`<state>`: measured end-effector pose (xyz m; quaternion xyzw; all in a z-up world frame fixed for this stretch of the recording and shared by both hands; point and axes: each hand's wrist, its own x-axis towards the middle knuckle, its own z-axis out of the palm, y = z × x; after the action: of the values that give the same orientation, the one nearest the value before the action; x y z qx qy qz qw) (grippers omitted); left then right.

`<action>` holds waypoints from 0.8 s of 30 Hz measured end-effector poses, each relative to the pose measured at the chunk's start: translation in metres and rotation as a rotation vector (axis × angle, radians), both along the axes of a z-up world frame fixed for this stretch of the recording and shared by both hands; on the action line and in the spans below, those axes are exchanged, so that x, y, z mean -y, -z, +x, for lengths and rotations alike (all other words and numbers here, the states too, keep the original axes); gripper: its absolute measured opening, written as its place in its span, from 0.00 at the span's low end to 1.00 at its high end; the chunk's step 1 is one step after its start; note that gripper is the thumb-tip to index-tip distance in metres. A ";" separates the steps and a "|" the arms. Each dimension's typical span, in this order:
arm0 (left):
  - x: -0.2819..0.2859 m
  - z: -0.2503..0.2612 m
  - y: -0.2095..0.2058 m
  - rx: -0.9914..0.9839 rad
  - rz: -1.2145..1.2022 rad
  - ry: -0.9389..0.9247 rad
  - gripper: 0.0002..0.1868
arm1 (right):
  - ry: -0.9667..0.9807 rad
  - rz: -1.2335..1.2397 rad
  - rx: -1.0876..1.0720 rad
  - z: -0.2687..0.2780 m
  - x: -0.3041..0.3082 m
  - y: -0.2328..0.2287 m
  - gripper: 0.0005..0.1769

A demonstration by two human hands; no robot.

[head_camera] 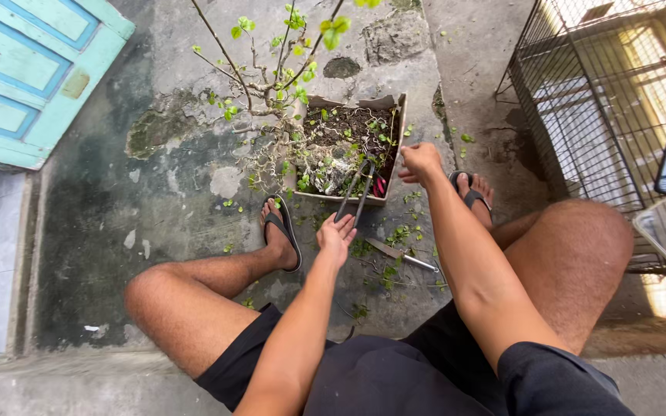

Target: The person prunes a bonsai plant using small shears, then uses wire to wrap around and shape the branches.

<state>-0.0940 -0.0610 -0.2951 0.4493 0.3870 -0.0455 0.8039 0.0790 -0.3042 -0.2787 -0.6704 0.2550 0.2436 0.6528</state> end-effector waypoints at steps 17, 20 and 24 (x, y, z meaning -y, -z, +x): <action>0.081 0.061 0.038 -0.215 -0.092 0.128 0.30 | -0.194 -0.362 0.043 0.062 -0.003 -0.061 0.16; 0.087 0.075 0.051 -0.195 -0.053 0.069 0.17 | -0.196 -0.412 0.068 0.060 -0.008 -0.034 0.16; 0.082 0.079 0.071 -0.166 -0.026 0.109 0.14 | -0.204 -0.381 0.040 0.057 -0.017 -0.006 0.18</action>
<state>-0.0152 -0.1429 -0.3656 0.4540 0.4266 -0.1314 0.7712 0.1357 -0.2874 -0.2728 -0.8087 0.2143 0.2423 0.4913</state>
